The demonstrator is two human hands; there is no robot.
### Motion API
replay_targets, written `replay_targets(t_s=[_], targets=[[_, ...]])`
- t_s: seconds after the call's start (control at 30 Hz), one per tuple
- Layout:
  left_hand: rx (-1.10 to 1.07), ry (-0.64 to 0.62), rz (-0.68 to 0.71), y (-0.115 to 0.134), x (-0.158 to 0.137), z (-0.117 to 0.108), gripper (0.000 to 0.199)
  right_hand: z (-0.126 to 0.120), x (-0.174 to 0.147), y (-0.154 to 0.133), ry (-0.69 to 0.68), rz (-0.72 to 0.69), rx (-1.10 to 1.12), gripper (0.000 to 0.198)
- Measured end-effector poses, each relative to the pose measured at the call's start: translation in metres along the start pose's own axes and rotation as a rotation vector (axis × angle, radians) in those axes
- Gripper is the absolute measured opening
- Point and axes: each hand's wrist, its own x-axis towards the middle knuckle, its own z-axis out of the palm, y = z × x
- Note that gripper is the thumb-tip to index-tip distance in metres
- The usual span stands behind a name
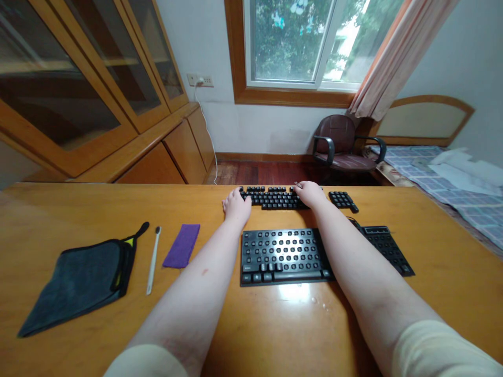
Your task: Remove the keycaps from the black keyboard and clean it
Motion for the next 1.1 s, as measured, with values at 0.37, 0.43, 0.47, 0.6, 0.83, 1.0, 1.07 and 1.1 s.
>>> replay_targets(t_s=[0.37,0.43,0.47,0.6,0.83,1.0,1.07,1.1], targets=[[-0.011,-0.008,-0.004,0.001,0.000,-0.001,0.047,-0.009,0.002,0.009,0.070,0.131,-0.021,0.033],[-0.011,-0.009,-0.008,0.001,0.000,-0.001,0.047,-0.011,0.002,0.012,0.069,0.174,-0.032,0.032],[-0.011,-0.009,-0.008,0.001,0.000,-0.001,0.047,-0.012,0.001,0.012,0.065,0.194,-0.037,0.032],[-0.012,-0.005,-0.007,0.002,0.000,-0.002,0.048,-0.015,0.001,0.013,0.043,0.262,-0.052,0.033],[-0.015,-0.003,-0.004,0.002,-0.001,-0.003,0.048,-0.012,0.005,0.013,-0.006,0.295,-0.049,0.033],[-0.015,-0.006,-0.001,0.003,-0.002,-0.004,0.048,-0.010,0.005,0.015,-0.010,0.275,-0.058,0.032],[-0.015,-0.006,-0.002,0.003,-0.002,-0.004,0.048,-0.011,0.004,0.015,0.003,0.258,-0.068,0.033],[-0.014,-0.006,-0.003,0.003,-0.002,-0.004,0.048,-0.012,0.003,0.014,0.012,0.242,-0.073,0.033]])
